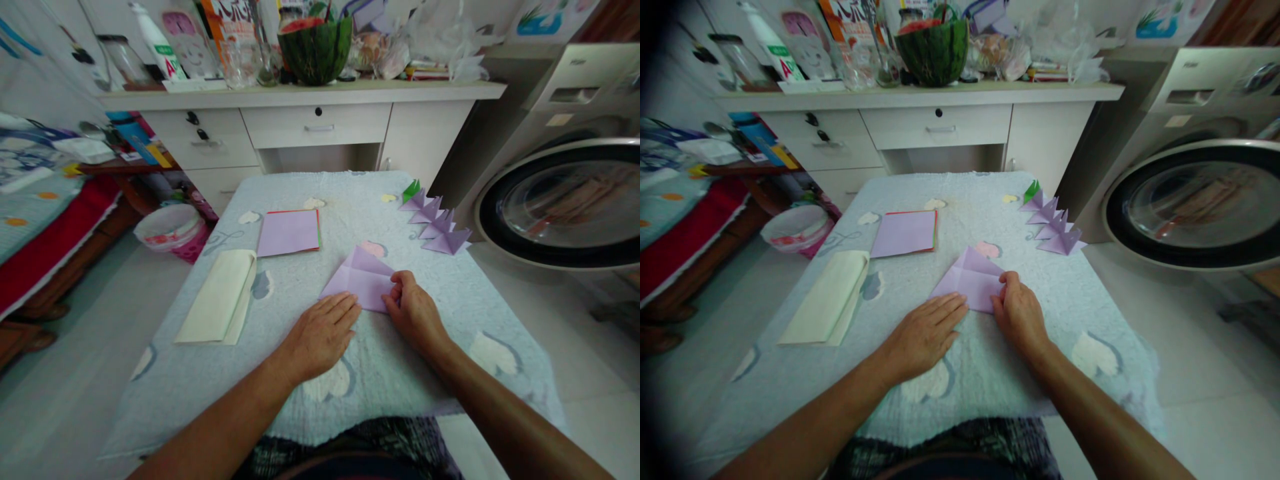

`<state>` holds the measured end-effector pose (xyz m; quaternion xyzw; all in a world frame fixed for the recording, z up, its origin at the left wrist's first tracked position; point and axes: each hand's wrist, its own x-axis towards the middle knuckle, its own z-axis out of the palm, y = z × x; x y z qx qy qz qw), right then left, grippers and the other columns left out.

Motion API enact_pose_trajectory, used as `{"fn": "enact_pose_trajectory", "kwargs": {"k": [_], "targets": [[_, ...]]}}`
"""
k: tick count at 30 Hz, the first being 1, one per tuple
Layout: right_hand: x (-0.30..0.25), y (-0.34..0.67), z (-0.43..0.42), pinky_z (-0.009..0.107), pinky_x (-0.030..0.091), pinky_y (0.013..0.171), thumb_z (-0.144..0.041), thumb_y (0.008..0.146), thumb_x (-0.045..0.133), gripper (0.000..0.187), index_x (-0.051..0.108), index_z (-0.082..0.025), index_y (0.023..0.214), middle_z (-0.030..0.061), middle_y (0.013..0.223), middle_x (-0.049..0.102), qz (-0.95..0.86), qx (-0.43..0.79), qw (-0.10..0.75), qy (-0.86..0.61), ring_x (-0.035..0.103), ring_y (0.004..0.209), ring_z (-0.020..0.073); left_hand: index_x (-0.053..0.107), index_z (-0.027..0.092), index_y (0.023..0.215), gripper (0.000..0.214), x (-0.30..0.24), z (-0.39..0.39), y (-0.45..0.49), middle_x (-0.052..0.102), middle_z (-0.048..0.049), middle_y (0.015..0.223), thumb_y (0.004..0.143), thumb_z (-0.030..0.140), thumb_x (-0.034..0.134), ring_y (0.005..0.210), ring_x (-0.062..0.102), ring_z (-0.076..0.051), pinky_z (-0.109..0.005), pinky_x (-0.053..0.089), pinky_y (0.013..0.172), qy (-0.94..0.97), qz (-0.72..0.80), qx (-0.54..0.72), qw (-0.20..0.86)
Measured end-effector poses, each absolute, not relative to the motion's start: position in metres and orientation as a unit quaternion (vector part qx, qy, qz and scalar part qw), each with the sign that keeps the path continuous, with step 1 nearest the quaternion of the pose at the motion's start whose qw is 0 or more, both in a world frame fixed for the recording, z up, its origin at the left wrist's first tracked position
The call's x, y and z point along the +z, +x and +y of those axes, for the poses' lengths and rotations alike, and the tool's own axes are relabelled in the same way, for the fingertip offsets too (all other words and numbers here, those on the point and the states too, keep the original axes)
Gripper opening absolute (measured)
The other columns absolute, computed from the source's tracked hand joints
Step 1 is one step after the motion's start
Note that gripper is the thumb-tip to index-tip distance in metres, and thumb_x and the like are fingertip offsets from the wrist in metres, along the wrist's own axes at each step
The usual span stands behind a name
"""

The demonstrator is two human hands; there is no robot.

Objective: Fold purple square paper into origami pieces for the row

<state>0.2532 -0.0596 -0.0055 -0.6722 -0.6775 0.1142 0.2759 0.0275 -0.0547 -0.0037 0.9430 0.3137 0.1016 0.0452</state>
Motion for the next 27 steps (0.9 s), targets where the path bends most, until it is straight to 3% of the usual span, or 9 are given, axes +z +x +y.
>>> {"fn": "enact_pose_trajectory", "kwargs": {"k": [13,21,27], "targets": [[-0.007,0.256,-0.059,0.036,0.046,0.075,-0.017,0.083,0.049,0.016,0.052,-0.019,0.099,0.0081,0.094,0.057,-0.718,0.082,0.27,-0.636,0.056,0.083,0.0223,0.045,0.018,0.137,0.042,-0.005,-0.054,0.028,0.048,-0.0072,0.147,0.098,0.03,0.041,0.138,0.039,-0.019,-0.036,0.029,0.116,0.944,0.313,0.097,0.041],[-0.002,0.256,-0.056,0.034,0.041,0.081,-0.009,0.091,0.042,0.027,0.067,-0.018,0.092,0.0085,0.092,0.061,-0.836,0.055,0.18,-0.515,0.051,0.086,0.0221,0.047,0.017,0.135,0.041,-0.005,-0.054,0.028,0.048,-0.007,0.146,0.097,0.03,0.042,0.137,0.04,-0.02,-0.036,0.029,0.116,0.943,0.316,0.096,0.039],[0.006,0.252,-0.06,0.032,0.034,0.076,-0.014,0.092,0.048,0.02,0.067,-0.017,0.095,0.0067,0.087,0.06,-0.861,0.014,0.124,-0.493,0.048,0.08,0.0194,0.045,0.017,0.137,0.042,-0.005,-0.054,0.028,0.046,-0.0068,0.148,0.098,0.031,0.04,0.138,0.039,-0.019,-0.036,0.028,0.117,0.945,0.314,0.087,0.037]]}}
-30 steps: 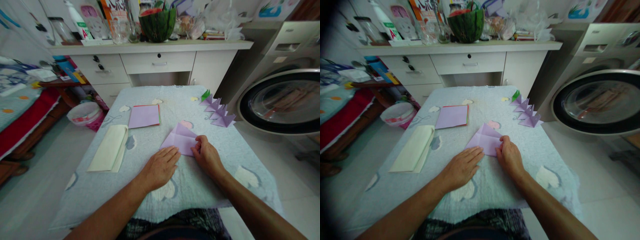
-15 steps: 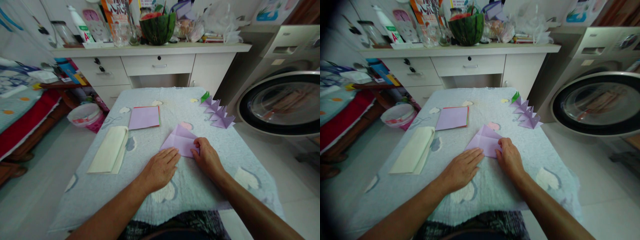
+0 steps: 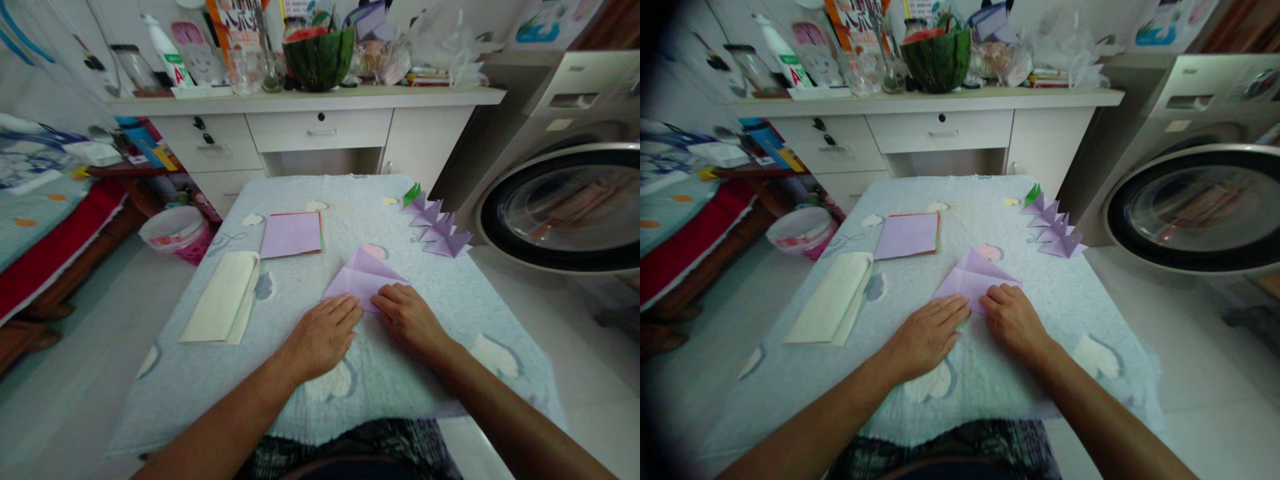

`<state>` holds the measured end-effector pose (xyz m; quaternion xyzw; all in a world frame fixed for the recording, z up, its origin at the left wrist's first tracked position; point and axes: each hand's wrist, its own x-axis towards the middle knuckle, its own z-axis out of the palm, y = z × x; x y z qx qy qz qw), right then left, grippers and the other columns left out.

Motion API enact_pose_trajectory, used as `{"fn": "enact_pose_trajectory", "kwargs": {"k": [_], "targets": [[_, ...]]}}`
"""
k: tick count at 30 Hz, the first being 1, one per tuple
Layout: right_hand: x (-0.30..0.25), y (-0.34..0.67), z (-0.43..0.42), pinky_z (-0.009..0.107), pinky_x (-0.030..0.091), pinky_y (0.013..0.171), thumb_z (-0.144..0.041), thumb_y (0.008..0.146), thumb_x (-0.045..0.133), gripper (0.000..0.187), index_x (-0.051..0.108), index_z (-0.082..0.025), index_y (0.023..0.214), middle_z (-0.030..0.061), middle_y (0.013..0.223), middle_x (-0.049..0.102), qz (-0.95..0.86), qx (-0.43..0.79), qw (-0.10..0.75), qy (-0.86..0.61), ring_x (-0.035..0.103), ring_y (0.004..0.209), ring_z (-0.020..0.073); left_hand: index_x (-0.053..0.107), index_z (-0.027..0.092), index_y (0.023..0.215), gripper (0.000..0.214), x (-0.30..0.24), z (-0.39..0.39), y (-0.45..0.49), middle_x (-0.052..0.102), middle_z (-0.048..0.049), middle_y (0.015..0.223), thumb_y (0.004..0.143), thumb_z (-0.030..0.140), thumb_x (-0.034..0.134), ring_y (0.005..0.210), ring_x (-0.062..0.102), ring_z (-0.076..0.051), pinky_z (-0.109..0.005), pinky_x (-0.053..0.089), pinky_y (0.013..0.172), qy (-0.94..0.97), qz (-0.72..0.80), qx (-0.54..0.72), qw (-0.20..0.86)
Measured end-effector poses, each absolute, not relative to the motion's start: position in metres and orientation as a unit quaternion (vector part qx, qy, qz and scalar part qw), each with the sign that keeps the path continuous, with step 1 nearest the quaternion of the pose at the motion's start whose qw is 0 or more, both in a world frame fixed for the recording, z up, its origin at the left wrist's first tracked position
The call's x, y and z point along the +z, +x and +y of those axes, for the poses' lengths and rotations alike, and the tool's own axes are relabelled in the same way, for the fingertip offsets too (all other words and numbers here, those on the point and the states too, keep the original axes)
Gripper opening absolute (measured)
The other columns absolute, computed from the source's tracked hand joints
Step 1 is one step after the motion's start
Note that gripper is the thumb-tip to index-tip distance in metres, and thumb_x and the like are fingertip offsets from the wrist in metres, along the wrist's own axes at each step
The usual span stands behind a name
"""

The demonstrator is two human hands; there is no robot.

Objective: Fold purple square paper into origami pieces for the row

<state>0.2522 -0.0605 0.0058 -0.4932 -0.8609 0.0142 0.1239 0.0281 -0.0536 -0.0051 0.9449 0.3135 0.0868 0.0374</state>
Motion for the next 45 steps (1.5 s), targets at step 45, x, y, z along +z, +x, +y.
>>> {"fn": "enact_pose_trajectory", "kwargs": {"k": [45], "targets": [[0.023,0.225,-0.07,0.038,0.036,0.076,-0.065,0.091,0.037,0.057,0.05,-0.03,0.136,0.0127,0.103,0.056,-0.884,-0.024,0.002,-0.467,0.047,0.09,0.0285,0.047,0.022,0.135,0.044,0.001,-0.087,0.019,0.043,-0.0092,0.148,0.095,0.039,0.049,0.121,0.046,-0.027,-0.043,0.045,0.094,0.888,0.456,0.059,-0.017]]}}
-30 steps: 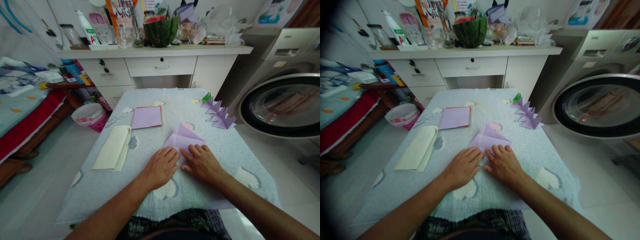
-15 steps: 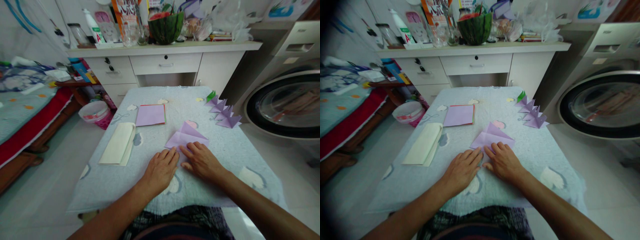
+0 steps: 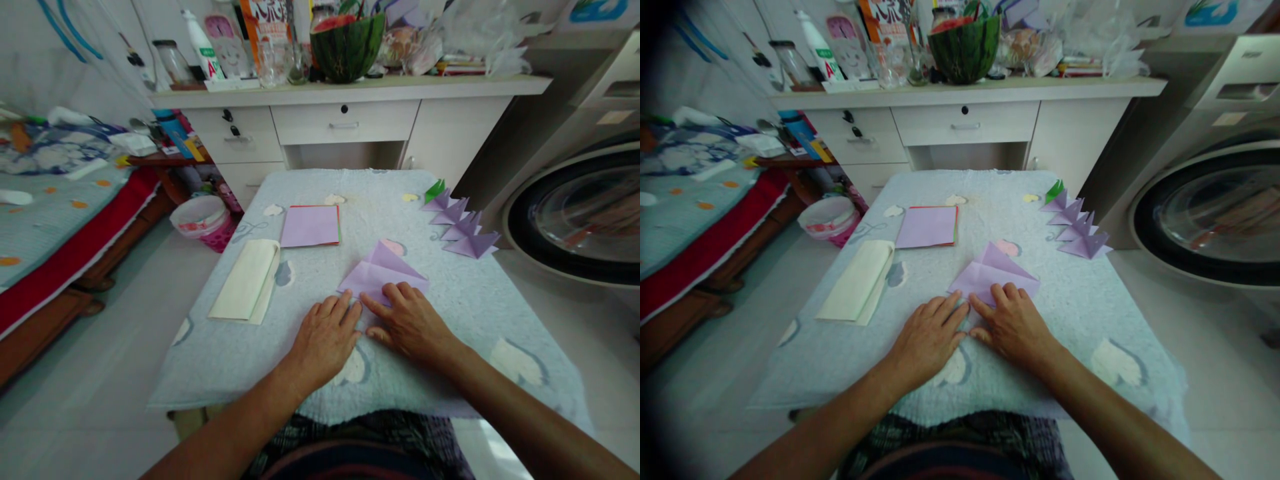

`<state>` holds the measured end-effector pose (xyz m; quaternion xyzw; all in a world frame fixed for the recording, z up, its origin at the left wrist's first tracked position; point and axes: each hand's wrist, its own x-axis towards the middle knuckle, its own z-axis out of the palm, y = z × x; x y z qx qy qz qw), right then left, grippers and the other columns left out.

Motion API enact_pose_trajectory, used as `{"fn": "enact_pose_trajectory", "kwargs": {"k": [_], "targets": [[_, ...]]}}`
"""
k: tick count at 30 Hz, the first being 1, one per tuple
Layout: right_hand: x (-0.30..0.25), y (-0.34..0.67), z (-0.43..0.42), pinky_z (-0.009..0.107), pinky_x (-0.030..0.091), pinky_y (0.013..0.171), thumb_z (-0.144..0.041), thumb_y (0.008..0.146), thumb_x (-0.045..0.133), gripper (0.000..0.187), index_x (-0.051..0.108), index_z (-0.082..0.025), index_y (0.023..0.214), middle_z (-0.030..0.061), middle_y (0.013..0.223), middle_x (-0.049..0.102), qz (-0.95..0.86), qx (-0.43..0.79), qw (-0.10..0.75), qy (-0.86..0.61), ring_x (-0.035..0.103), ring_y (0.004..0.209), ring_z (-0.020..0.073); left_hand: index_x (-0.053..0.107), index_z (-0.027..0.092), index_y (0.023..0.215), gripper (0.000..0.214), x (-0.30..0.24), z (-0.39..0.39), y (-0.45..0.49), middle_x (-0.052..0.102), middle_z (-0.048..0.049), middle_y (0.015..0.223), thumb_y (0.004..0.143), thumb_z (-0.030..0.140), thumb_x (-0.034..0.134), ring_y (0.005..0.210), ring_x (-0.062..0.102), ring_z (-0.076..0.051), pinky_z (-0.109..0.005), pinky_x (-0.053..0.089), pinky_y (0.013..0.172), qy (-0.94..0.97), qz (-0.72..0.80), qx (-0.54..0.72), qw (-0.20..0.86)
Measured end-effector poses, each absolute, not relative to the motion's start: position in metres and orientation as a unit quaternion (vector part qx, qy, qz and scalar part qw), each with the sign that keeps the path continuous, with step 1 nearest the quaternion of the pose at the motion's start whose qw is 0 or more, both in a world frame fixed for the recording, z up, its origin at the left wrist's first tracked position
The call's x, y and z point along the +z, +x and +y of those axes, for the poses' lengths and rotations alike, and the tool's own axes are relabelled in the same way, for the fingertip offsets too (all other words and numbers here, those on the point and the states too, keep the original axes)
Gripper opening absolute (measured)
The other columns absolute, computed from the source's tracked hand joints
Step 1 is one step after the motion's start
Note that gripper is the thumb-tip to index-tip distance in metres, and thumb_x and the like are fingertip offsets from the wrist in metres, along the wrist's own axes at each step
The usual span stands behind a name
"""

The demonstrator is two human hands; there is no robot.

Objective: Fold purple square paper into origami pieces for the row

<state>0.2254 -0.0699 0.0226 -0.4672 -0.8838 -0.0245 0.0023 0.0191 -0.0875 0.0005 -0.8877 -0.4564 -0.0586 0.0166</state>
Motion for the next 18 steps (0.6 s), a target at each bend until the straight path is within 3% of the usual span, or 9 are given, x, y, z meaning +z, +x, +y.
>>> {"fn": "enact_pose_trajectory", "kwargs": {"k": [18], "targets": [[0.0255,0.2175,-0.0714,0.039,0.039,0.073,-0.065,0.087,0.046,0.058,0.046,-0.036,0.138,0.0137,0.105,0.056,-0.872,-0.05,-0.029,-0.487,0.049,0.09,0.0309,0.045,0.021,0.135,0.049,-0.0015,-0.093,0.0223,0.045,-0.0161,0.141,0.091,0.039,0.056,0.118,0.048,-0.031,-0.044,0.046,0.093,-0.87,-0.487,-0.074,0.029]]}}
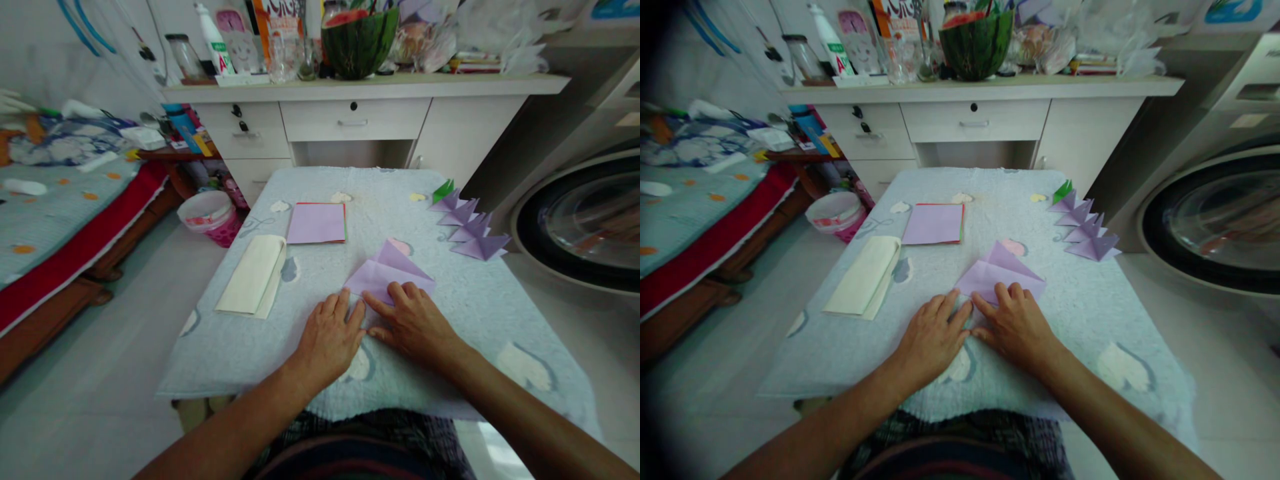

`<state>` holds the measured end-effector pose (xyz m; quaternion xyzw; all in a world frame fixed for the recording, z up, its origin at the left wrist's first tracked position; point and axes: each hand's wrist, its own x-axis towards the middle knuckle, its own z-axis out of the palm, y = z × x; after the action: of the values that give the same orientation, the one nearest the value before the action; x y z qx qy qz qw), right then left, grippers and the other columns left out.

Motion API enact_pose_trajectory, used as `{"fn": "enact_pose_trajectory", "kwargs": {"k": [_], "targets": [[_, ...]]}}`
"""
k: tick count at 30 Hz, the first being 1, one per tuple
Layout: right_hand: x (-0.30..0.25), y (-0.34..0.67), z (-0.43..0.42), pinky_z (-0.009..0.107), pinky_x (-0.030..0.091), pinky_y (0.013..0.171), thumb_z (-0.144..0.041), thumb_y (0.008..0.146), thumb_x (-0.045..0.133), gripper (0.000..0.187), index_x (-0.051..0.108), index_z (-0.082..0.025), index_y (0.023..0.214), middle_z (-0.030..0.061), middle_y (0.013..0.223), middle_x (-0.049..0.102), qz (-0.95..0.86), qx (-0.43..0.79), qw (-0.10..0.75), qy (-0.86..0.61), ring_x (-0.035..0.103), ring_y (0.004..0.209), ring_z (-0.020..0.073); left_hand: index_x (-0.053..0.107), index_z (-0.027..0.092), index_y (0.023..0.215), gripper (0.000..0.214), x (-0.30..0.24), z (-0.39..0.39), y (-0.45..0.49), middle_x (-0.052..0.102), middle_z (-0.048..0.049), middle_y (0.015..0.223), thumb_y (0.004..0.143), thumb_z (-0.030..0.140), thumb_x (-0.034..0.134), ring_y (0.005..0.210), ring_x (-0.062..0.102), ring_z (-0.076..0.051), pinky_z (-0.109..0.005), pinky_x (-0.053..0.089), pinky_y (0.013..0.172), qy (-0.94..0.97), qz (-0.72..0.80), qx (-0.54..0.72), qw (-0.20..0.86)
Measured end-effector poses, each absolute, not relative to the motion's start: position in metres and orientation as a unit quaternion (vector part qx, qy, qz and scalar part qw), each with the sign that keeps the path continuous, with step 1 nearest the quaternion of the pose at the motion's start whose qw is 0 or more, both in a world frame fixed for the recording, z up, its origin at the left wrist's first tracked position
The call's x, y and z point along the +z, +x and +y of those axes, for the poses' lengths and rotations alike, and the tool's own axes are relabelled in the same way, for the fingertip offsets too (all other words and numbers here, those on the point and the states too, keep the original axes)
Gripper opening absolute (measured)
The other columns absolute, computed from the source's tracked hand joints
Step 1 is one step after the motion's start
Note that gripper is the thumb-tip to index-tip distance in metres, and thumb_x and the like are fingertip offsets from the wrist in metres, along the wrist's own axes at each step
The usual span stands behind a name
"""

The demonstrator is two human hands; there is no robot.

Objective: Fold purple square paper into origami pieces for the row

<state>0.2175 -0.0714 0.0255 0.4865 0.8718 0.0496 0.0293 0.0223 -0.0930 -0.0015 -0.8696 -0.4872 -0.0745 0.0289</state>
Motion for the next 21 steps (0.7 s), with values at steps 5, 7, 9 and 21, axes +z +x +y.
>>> {"fn": "enact_pose_trajectory", "kwargs": {"k": [5,7,9,21], "targets": [[0.026,0.217,-0.071,0.038,0.039,0.072,-0.065,0.088,0.045,0.058,0.047,-0.035,0.137,0.0133,0.103,0.055,0.872,0.046,0.029,0.486,0.049,0.088,0.03,0.047,0.021,0.133,0.049,0.003,-0.094,0.024,0.049,-0.0168,0.136,0.089,0.041,0.058,0.115,0.049,-0.031,-0.045,0.047,0.09,-0.859,-0.505,-0.075,0.035],[0.028,0.216,-0.071,0.038,0.039,0.071,-0.065,0.087,0.046,0.058,0.047,-0.035,0.137,0.0133,0.103,0.056,0.872,0.045,0.031,0.487,0.05,0.088,0.0299,0.047,0.02,0.133,0.051,0.004,-0.095,0.024,0.049,-0.0175,0.135,0.088,0.042,0.059,0.114,0.05,-0.032,-0.046,0.047,0.09,-0.851,-0.519,-0.073,0.039],[0.028,0.216,-0.072,0.038,0.04,0.071,-0.065,0.087,0.047,0.059,0.048,-0.034,0.137,0.0134,0.103,0.056,0.871,0.046,0.031,0.488,0.05,0.088,0.0301,0.048,0.019,0.132,0.052,0.005,-0.097,0.023,0.048,-0.0187,0.136,0.088,0.044,0.059,0.113,0.05,-0.032,-0.046,0.047,0.089,-0.841,-0.534,-0.071,0.043],[0.029,0.215,-0.071,0.038,0.04,0.073,-0.066,0.087,0.047,0.059,0.048,-0.035,0.137,0.0134,0.103,0.055,0.87,0.038,0.032,0.491,0.049,0.089,0.0295,0.047,0.015,0.135,0.043,0.01,-0.096,0.025,0.05,-0.0115,0.142,0.094,0.03,0.049,0.111,0.052,-0.026,-0.041,0.048,0.081,-0.872,-0.482,-0.071,0.048]]}}
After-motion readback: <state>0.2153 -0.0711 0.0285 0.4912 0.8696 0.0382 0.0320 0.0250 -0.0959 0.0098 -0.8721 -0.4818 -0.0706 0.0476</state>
